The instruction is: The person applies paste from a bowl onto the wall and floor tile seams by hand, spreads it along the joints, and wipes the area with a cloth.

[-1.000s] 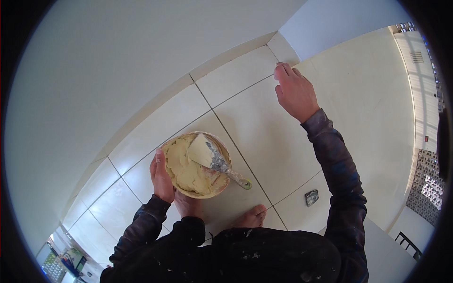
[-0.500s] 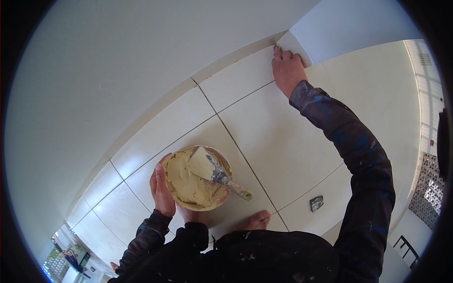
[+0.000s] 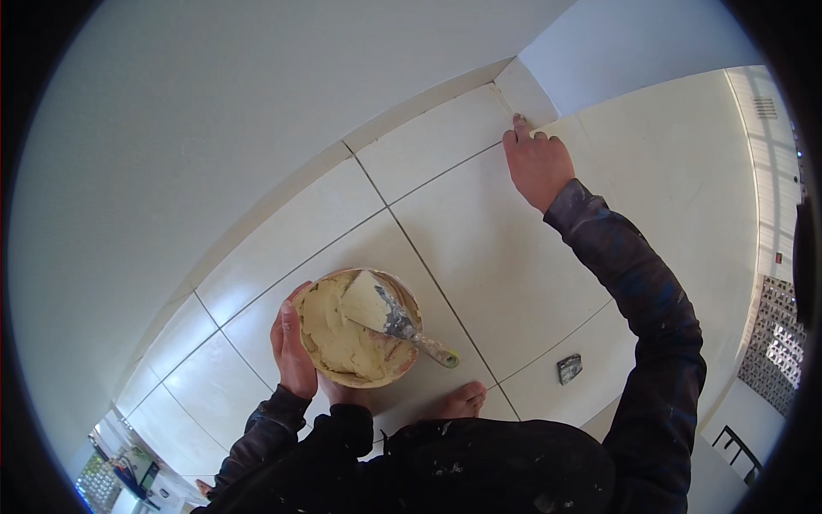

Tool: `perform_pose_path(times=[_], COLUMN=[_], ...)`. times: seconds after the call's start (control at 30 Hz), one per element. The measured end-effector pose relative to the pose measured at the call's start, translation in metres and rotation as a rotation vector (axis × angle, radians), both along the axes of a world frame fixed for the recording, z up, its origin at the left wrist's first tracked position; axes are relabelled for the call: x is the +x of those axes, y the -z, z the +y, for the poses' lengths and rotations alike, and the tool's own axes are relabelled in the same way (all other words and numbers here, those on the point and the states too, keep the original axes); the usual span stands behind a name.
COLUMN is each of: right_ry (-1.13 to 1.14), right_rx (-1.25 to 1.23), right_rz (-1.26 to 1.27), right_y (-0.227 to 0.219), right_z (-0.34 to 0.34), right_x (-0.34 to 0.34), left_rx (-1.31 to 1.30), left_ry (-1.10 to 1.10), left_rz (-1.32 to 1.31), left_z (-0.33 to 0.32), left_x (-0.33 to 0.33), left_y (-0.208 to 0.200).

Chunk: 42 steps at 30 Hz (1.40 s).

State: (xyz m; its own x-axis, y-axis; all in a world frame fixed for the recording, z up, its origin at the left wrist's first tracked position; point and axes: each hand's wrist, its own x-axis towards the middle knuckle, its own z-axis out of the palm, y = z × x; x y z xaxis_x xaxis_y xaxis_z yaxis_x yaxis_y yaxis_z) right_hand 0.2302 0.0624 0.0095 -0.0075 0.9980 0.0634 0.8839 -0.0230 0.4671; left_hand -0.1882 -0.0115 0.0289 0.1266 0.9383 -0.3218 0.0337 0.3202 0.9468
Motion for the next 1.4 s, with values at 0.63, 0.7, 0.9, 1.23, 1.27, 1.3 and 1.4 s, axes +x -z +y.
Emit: perform_pose_path(times=[0.63, 0.7, 0.9, 1.23, 1.27, 1.3, 1.4], right_ry=[-0.018, 0.018, -0.073, -0.009, 0.032, 0.073, -0.052], right_rx=[-0.049, -0.036, 0.164, 0.093, 0.033, -0.026, 0.115], right_rz=[0.12, 0.209, -0.006, 0.019, -0.003, -0.025, 0.003], right_y=[0.055, 0.035, 0.008, 0.04, 0.045, 0.048, 0.041], right_z=[0.029, 0.028, 0.052, 0.036, 0.031, 0.025, -0.009], right_x=[0.015, 0.009, 0.045, 0.04, 0.038, 0.037, 0.048], left_rx=[0.019, 0.017, -0.008, -0.033, -0.031, -0.022, -0.029], left_ry=[0.004, 0.001, -0.016, -0.035, -0.037, -0.035, -0.041], left_rz=[-0.004, -0.004, -0.009, 0.019, 0.022, 0.019, 0.002], left_z=[0.02, 0.016, -0.007, 0.036, 0.035, 0.031, -0.006], left_x=[0.018, 0.021, 0.047, 0.047, 0.046, 0.045, 0.054], left_y=[0.052, 0.038, 0.001, 0.022, 0.028, 0.033, 0.036])
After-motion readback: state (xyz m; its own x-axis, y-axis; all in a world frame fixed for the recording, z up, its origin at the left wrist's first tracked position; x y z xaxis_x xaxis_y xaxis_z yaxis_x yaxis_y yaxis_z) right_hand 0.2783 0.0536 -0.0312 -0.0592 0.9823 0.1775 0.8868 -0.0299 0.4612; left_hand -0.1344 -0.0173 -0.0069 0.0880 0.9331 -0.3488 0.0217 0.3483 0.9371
